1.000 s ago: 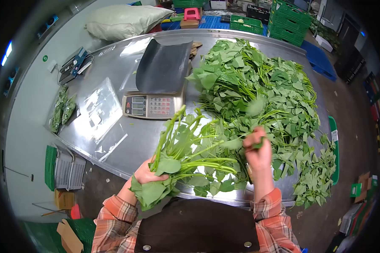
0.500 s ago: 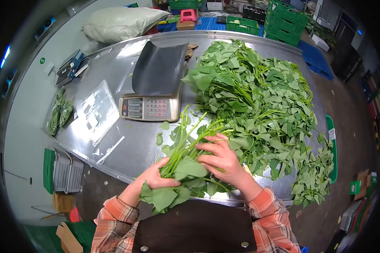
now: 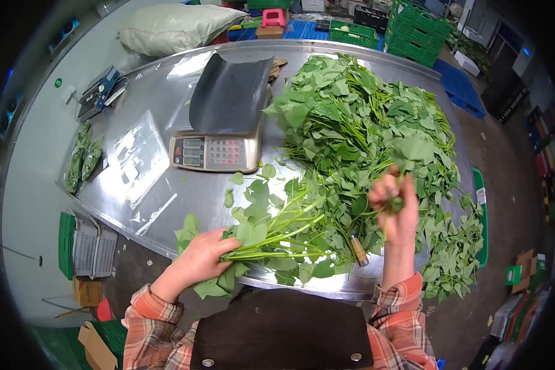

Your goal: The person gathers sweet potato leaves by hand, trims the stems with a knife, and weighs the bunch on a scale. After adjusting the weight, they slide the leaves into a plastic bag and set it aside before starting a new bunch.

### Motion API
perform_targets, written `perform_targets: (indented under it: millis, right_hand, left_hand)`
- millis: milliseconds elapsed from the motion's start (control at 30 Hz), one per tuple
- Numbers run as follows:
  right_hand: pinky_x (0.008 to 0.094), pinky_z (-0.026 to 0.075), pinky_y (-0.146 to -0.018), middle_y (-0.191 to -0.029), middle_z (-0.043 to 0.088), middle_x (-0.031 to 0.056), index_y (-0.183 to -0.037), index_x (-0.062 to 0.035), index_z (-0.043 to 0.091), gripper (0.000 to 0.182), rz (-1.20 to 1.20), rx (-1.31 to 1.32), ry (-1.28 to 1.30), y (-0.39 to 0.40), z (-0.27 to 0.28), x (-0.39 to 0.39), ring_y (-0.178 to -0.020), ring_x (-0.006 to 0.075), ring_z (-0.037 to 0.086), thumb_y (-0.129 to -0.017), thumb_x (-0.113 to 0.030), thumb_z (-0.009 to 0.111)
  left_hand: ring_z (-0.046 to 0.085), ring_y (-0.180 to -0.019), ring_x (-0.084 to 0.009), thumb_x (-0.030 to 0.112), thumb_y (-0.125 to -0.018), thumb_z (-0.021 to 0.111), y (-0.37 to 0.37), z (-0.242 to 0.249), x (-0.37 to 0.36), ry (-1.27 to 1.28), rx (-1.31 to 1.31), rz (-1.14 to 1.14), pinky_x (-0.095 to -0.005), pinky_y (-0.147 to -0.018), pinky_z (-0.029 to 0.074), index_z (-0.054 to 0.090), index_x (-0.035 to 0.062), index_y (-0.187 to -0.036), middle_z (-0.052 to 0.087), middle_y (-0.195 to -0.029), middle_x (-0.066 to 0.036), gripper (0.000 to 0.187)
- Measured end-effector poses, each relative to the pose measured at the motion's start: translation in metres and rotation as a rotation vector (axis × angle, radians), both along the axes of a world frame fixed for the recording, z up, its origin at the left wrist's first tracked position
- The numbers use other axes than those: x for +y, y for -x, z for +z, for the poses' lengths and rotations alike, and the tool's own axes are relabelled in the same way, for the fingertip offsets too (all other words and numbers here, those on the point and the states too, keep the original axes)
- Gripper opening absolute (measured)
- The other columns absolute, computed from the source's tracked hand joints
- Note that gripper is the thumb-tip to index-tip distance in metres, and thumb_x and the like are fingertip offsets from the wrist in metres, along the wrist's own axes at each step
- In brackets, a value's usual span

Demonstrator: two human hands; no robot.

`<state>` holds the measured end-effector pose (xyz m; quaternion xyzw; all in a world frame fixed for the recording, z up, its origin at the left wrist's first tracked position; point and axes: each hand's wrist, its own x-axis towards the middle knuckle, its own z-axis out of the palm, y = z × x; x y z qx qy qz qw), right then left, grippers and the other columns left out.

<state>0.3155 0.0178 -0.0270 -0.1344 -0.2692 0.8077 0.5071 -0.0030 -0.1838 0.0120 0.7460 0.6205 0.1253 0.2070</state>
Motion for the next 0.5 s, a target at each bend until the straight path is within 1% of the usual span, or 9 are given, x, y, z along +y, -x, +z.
perform_targets:
  millis: [67,133,200,300,367,400,433,467,500]
  right_hand:
    - [0.0309,0.048,-0.078,-0.104,0.057,0.0084,-0.102,-0.0032,0.054,0.02,0.102,-0.576,-0.231,0.019,0.014,-0.019,-0.094,0.0182,0.057,-0.084,-0.008,0.06]
    - [0.0305,0.048,-0.077,-0.1,0.06,0.0077,-0.098,-0.0014,0.058,0.019,-0.062,-0.96,-0.876,0.049,0.017,-0.034,-0.098,0.0194,0.058,-0.079,-0.002,0.061]
    - [0.0309,0.048,-0.079,-0.095,0.062,0.0061,-0.097,0.0004,0.06,0.021,-0.289,-1.094,-1.582,0.078,0.031,-0.044,-0.1,0.0209,0.058,-0.076,0.002,0.059]
    - [0.0321,0.05,-0.076,-0.088,0.064,0.0051,-0.093,-0.0009,0.062,0.017,-0.059,-1.072,-1.487,0.093,-0.004,-0.051,-0.088,0.0221,0.062,-0.077,0.003,0.06]
    - [0.0318,0.051,-0.068,-0.083,0.063,0.0051,-0.094,-0.0025,0.062,0.016,-0.017,-0.864,-0.839,0.081,-0.04,-0.043,-0.075,0.0202,0.062,-0.079,0.0,0.06]
    - [0.0316,0.052,-0.064,-0.081,0.063,0.0051,-0.095,-0.0033,0.062,0.015,0.007,-0.747,-0.521,0.075,-0.036,-0.039,-0.069,0.0193,0.062,-0.08,-0.001,0.059]
    - [0.0312,0.05,-0.057,-0.073,0.06,0.0025,-0.085,-0.0052,0.062,0.004,-0.014,-0.555,-0.202,0.061,-0.025,-0.036,-0.064,0.0158,0.059,-0.083,-0.007,0.059]
    - [0.0307,0.048,-0.051,-0.065,0.057,-0.0001,-0.075,-0.007,0.062,0.013,-0.092,-0.331,0.104,0.051,0.0,-0.034,-0.06,0.0123,0.056,-0.086,-0.014,0.059]
    - [0.031,0.048,-0.054,-0.069,0.058,0.0015,-0.079,-0.0075,0.062,0.01,-0.114,-0.129,0.199,0.035,0.007,-0.021,-0.063,0.0132,0.057,-0.085,-0.016,0.061]
  left_hand:
    - [0.058,-0.083,-0.0326,0.002,-0.059,0.069,-0.009,0.011,0.006,-0.057,0.187,-0.073,-0.0394,-0.068,0.048,0.061,0.0101,-0.1,0.056,-0.095,-0.017,0.043]
    - [0.057,-0.08,-0.0323,0.003,-0.061,0.067,-0.014,0.01,0.012,-0.126,0.247,-0.139,-0.0392,-0.065,0.048,0.06,0.0131,-0.106,0.054,-0.091,-0.016,0.047]
    - [0.057,-0.078,-0.0321,0.004,-0.062,0.066,-0.019,0.01,0.016,-0.151,0.278,-0.174,-0.0387,-0.063,0.048,0.06,0.0153,-0.11,0.054,-0.091,-0.016,0.05]
    - [0.057,-0.077,-0.031,0.005,-0.064,0.064,-0.021,0.013,0.016,-0.171,0.315,-0.188,-0.0372,-0.062,0.048,0.059,0.0171,-0.115,0.056,-0.097,-0.018,0.053]
    - [0.056,-0.075,-0.0285,0.006,-0.067,0.062,-0.017,0.01,0.013,-0.263,0.387,-0.2,-0.0355,-0.062,0.048,0.058,0.0182,-0.117,0.056,-0.102,-0.018,0.053]
    - [0.056,-0.075,-0.0272,0.006,-0.068,0.06,-0.012,0.006,0.012,-0.361,0.396,-0.213,-0.035,-0.062,0.048,0.059,0.0191,-0.117,0.057,-0.104,-0.018,0.051]
    - [0.055,-0.075,-0.0258,0.007,-0.07,0.059,-0.005,0.001,0.011,-0.456,0.405,-0.226,-0.0344,-0.063,0.048,0.059,0.0201,-0.117,0.057,-0.107,-0.018,0.049]
    - [0.055,-0.075,-0.0245,0.008,-0.071,0.057,0.002,-0.003,0.009,-0.549,0.415,-0.242,-0.0339,-0.063,0.048,0.059,0.021,-0.117,0.057,-0.109,-0.017,0.048]
    - [0.055,-0.076,-0.0223,0.011,-0.073,0.056,0.008,-0.006,0.008,-0.615,0.442,-0.248,-0.0315,-0.064,0.048,0.061,0.0222,-0.115,0.057,-0.113,-0.017,0.044]
